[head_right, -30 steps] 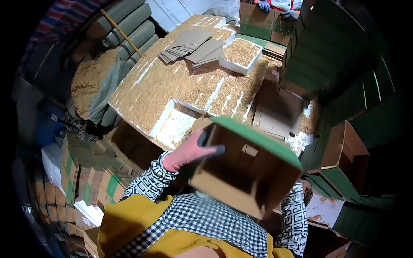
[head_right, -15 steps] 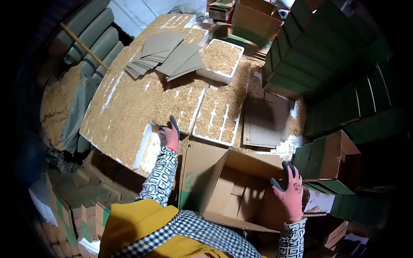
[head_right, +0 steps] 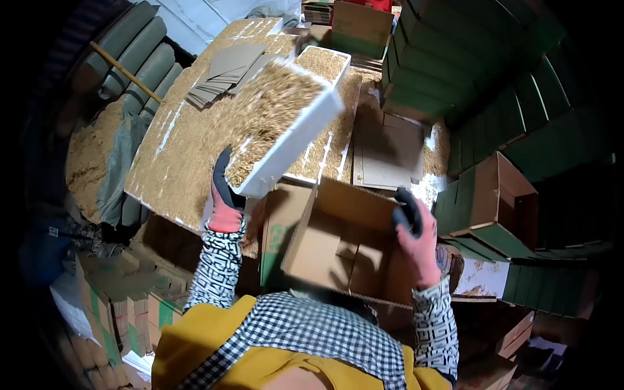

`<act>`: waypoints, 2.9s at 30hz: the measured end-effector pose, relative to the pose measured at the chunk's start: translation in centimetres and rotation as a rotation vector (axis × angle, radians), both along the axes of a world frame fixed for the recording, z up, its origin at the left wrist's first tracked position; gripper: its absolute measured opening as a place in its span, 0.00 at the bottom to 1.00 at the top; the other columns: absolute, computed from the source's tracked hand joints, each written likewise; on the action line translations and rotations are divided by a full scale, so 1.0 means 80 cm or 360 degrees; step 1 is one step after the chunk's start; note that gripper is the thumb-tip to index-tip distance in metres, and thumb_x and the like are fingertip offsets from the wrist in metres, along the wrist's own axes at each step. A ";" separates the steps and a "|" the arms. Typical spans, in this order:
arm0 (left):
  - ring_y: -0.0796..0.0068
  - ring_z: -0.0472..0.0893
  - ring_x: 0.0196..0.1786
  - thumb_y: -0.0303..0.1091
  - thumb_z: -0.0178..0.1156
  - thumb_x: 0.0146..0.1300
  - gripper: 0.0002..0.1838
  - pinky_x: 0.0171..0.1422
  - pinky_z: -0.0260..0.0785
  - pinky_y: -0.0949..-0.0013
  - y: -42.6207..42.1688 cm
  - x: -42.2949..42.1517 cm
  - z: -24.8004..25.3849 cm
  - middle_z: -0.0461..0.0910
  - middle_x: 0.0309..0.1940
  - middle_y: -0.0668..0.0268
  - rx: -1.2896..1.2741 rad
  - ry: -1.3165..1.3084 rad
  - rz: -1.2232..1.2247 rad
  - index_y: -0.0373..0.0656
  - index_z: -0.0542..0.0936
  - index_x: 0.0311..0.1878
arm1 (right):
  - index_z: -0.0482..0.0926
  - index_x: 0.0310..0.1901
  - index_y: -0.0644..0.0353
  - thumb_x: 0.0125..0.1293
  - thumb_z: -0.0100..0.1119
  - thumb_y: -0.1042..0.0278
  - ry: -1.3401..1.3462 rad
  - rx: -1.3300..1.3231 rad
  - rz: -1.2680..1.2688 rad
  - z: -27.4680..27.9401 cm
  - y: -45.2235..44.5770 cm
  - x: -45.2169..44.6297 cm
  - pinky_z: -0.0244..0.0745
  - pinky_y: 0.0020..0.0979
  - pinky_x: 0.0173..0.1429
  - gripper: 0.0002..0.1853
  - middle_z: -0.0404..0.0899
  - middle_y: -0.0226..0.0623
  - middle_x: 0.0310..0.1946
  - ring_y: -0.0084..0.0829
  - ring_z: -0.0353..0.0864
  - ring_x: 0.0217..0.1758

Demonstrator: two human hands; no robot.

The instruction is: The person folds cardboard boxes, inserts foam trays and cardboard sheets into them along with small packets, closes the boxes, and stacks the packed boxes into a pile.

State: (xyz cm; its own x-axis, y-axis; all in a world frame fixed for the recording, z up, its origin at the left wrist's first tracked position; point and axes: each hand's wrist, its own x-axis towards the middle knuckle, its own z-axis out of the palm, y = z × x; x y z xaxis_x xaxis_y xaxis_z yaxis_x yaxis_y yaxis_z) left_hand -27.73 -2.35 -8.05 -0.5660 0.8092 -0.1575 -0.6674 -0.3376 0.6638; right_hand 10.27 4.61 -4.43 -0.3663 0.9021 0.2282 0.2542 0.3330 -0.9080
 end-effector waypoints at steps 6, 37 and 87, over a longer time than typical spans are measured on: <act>0.64 0.74 0.61 0.36 0.60 0.63 0.30 0.65 0.69 0.63 -0.014 0.100 0.037 0.71 0.60 0.53 -0.0042 0.1204 -0.0511 0.35 0.64 0.66 | 0.56 0.70 0.63 0.69 0.35 0.31 0.1377 -0.1261 0.0429 0.085 0.022 0.007 0.71 0.41 0.62 0.43 0.71 0.45 0.61 0.38 0.75 0.59; 0.37 0.47 0.75 0.73 0.57 0.51 0.60 0.69 0.49 0.29 0.304 0.302 -0.118 0.41 0.76 0.47 -0.0993 0.3914 -0.2037 0.44 0.42 0.76 | 0.64 0.62 0.67 0.55 0.66 0.60 -0.1158 -0.0104 -0.0421 0.013 -0.126 0.005 0.73 0.41 0.55 0.36 0.73 0.51 0.54 0.49 0.75 0.54; 0.66 0.83 0.44 0.30 0.55 0.63 0.17 0.49 0.76 0.68 -0.079 0.118 0.090 0.83 0.44 0.55 -0.0199 0.2458 -0.0627 0.36 0.78 0.54 | 0.78 0.51 0.59 0.52 0.63 0.74 -0.0438 0.0525 -0.0202 0.087 -0.089 0.031 0.74 0.39 0.57 0.21 0.81 0.45 0.46 0.43 0.80 0.49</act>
